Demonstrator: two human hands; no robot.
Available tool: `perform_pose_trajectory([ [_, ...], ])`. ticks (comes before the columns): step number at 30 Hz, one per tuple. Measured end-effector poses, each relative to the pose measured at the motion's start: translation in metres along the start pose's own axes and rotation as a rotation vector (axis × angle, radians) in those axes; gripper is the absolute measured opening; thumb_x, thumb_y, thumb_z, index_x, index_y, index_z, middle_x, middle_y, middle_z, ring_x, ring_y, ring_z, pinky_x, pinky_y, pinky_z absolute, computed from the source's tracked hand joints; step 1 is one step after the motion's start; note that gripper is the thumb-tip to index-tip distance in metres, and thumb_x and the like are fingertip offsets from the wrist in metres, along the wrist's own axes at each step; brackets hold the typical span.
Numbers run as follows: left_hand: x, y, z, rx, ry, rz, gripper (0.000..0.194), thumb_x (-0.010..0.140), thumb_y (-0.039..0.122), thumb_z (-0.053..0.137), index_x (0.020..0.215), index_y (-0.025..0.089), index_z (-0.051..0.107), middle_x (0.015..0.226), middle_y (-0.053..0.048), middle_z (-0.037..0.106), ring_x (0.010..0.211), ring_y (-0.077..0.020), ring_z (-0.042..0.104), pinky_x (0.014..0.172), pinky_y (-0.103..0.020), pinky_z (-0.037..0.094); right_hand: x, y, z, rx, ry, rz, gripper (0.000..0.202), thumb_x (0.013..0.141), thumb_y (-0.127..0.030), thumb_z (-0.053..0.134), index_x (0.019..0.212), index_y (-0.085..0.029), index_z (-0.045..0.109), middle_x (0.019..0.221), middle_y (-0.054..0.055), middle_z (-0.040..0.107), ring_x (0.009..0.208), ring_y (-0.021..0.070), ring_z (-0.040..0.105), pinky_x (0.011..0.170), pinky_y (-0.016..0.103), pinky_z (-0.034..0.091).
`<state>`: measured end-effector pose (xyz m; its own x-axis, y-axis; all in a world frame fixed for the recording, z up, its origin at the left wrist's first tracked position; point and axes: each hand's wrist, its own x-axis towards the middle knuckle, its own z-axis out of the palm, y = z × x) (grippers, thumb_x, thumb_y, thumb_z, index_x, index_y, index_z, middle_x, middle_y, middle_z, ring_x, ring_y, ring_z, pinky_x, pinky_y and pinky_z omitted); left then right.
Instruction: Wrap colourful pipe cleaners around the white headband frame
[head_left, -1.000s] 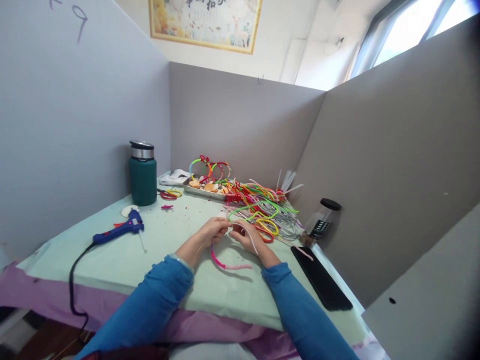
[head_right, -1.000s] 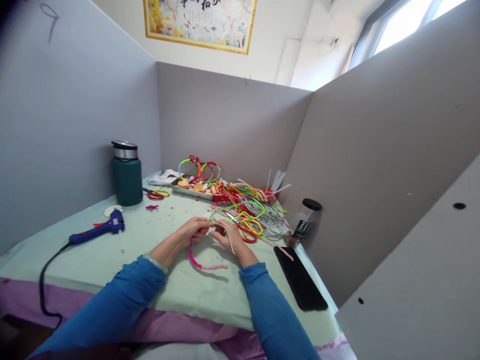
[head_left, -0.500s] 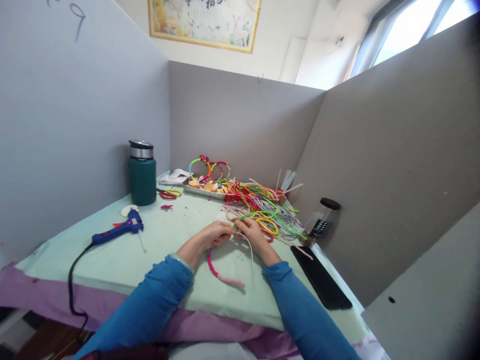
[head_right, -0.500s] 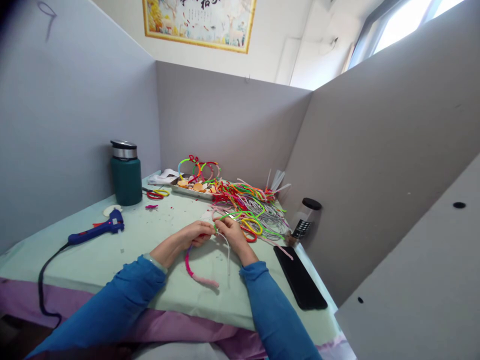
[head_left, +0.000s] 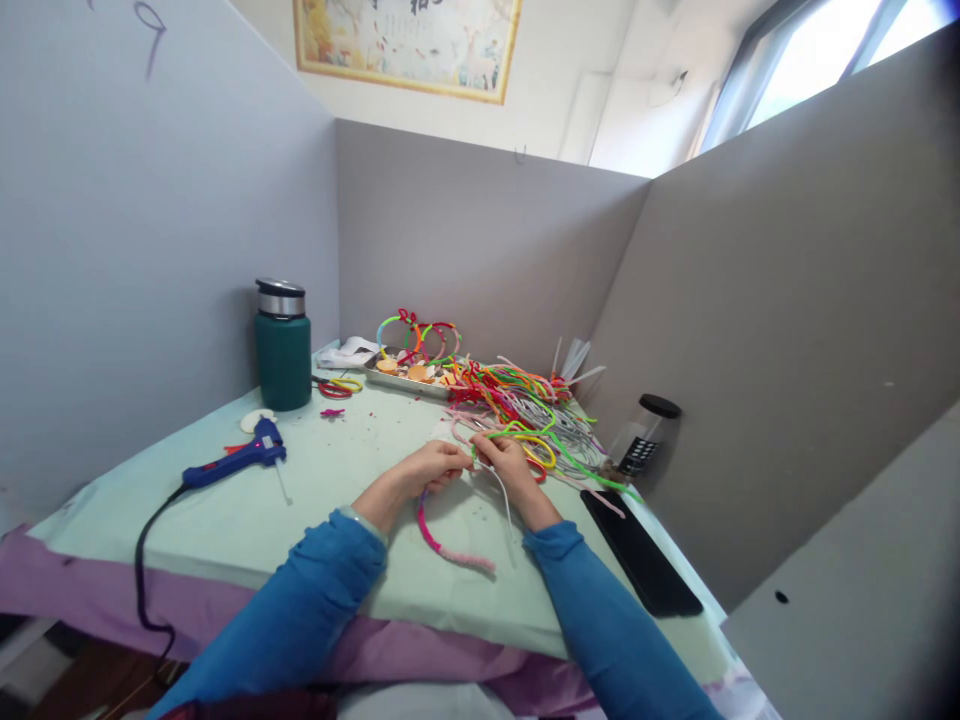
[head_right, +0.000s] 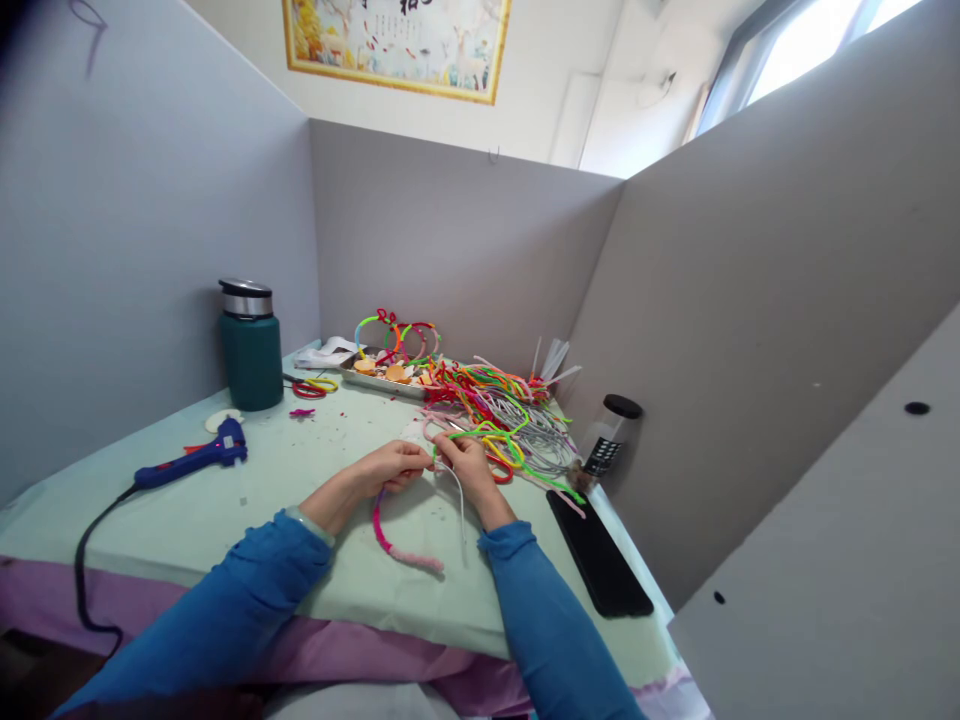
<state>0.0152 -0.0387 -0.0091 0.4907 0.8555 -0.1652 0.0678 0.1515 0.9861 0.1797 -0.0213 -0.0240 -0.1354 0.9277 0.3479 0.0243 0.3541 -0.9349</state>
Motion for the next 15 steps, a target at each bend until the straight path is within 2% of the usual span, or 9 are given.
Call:
perform_pose_trajectory([
  [10,-0.0019,0.0022,-0.0026,-0.072,-0.027,0.194,0.035,0.068,0.044,0.071,0.073,0.016,0.052,0.050,0.009,0.032,0.038,-0.0017,0.018,0.039,-0.022,0.006,0.0008,0.0089,0.0027,0.080,-0.027,0.045,0.036,0.068,-0.052,0.069,0.072,-0.018,0.057,0.053,-0.004,0.050,0.042,0.0081,0.039,0.042,0.022,0.032],
  [15,-0.0011,0.0050,-0.0024,-0.145,0.059,0.239,0.032,0.068,0.041,0.070,0.071,0.017,0.048,0.047,0.010,0.030,0.037,-0.0019,0.016,0.038,-0.021,0.005,-0.0034,0.0024,0.0035,0.041,-0.054,-0.006,0.036,0.070,-0.052,0.068,0.067,-0.019,0.054,0.051,-0.005,0.047,0.044,0.0084,0.038,0.043,0.023,0.030],
])
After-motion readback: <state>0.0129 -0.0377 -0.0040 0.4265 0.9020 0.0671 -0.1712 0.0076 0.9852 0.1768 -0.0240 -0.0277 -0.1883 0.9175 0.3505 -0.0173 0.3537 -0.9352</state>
